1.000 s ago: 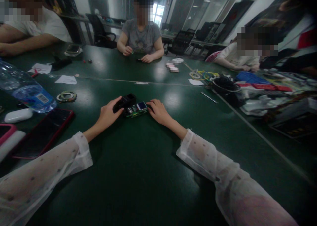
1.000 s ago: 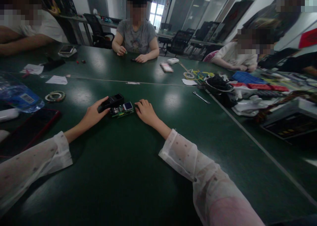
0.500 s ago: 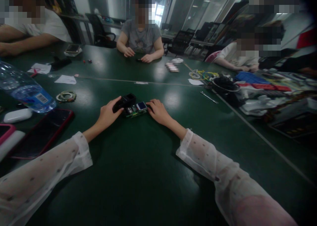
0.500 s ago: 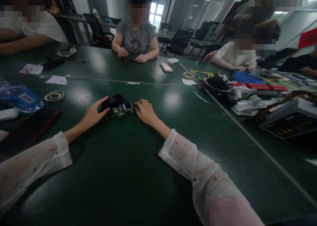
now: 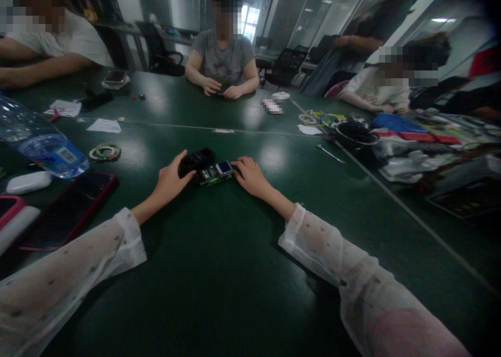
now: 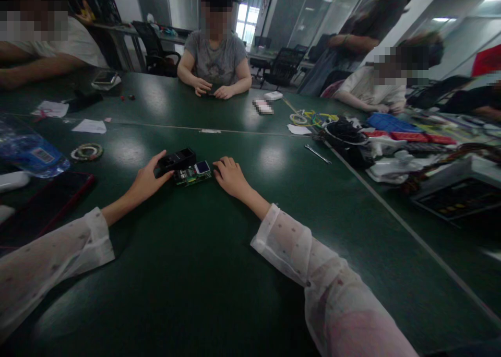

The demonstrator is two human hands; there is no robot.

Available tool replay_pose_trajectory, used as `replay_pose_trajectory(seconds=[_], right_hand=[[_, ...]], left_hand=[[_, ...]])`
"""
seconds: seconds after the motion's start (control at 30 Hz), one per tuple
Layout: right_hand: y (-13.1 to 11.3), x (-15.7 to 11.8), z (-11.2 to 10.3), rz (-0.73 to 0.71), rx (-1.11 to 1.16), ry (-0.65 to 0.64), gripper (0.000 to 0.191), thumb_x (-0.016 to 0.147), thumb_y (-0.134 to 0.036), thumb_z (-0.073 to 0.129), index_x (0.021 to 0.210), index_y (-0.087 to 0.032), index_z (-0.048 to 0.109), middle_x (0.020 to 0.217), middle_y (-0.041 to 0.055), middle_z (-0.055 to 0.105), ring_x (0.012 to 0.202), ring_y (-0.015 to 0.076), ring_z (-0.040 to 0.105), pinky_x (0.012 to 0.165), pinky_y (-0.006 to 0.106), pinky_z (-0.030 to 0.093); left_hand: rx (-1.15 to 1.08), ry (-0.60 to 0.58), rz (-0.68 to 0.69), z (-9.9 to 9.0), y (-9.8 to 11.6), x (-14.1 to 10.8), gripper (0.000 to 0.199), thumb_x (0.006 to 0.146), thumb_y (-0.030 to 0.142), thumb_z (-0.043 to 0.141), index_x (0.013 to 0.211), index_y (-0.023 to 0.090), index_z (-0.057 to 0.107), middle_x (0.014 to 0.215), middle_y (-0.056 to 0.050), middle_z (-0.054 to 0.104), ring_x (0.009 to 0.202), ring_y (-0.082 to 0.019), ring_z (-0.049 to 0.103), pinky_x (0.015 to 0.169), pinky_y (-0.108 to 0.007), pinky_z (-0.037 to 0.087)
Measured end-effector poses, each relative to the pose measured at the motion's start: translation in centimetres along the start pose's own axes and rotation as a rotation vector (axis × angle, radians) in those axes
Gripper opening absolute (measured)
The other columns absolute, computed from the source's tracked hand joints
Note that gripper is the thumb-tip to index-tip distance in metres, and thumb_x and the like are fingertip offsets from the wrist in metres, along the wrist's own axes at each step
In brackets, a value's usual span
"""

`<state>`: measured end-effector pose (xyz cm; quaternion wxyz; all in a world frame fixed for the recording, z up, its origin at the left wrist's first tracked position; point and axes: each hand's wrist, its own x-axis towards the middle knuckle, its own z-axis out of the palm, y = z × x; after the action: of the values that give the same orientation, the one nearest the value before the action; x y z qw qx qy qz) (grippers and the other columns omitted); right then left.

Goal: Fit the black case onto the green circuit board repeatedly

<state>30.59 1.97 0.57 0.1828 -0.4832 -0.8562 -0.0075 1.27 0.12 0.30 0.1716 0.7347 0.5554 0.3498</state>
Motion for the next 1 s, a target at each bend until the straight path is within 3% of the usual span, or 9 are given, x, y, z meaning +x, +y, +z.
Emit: replay_pose_trajectory(seconds=[0.13, 0.5, 0.67, 0.87, 1.0], right_hand=[[0.0, 0.0, 0.0, 0.002, 0.004, 0.002, 0.035, 0.097, -0.031, 0.041, 0.126, -0.018, 0.055, 0.122, 0.0149, 0.055, 0.112, 0.0293, 0.050, 0.088, 0.044, 0.045], [0.2, 0.0, 0.1, -0.010, 0.018, 0.007, 0.034, 0.097, -0.029, 0.041, 0.126, -0.018, 0.055, 0.122, 0.0146, 0.055, 0.111, 0.0288, 0.050, 0.087, 0.044, 0.045], [0.2, 0.0, 0.0, -0.016, 0.008, 0.003, 0.034, 0.097, -0.029, 0.041, 0.126, -0.017, 0.054, 0.121, 0.0147, 0.055, 0.112, 0.0287, 0.050, 0.088, 0.043, 0.045], [0.1, 0.0, 0.1, -0.011, 0.018, 0.010, 0.034, 0.098, -0.030, 0.041, 0.126, -0.018, 0.054, 0.122, 0.0144, 0.054, 0.111, 0.0284, 0.050, 0.087, 0.044, 0.046], [0.1, 0.1, 0.2, 0.005, 0.016, 0.006, 0.034, 0.098, -0.031, 0.041, 0.125, -0.018, 0.056, 0.121, 0.0142, 0.055, 0.111, 0.0290, 0.050, 0.088, 0.045, 0.045]], left_hand=[[0.003, -0.012, -0.071, 0.0, 0.2, 0.0, 0.070, 0.087, 0.041, 0.062, 0.147, 0.019, 0.034, 0.140, -0.015, 0.054, 0.127, -0.033, 0.054, 0.109, -0.054, 0.039], [-0.065, -0.001, -0.057, 0.2, -0.4, 0.0, 0.062, 0.085, 0.038, 0.066, 0.140, 0.022, 0.043, 0.132, -0.014, 0.060, 0.123, -0.033, 0.057, 0.105, -0.057, 0.041], [-0.200, 0.086, -0.046, 0.5, -0.9, 0.3, 0.061, 0.084, 0.043, 0.065, 0.138, 0.022, 0.044, 0.132, -0.014, 0.059, 0.119, -0.031, 0.059, 0.101, -0.053, 0.046], [-0.241, 0.228, 0.126, -0.1, 1.1, -0.6, 0.066, 0.088, 0.045, 0.063, 0.145, 0.026, 0.037, 0.143, -0.013, 0.049, 0.125, -0.028, 0.053, 0.107, -0.048, 0.042], [-0.178, 0.189, 0.257, -0.4, 2.5, -1.2, 0.066, 0.090, 0.046, 0.059, 0.147, 0.025, 0.034, 0.147, -0.013, 0.045, 0.131, -0.029, 0.048, 0.110, -0.048, 0.038]])
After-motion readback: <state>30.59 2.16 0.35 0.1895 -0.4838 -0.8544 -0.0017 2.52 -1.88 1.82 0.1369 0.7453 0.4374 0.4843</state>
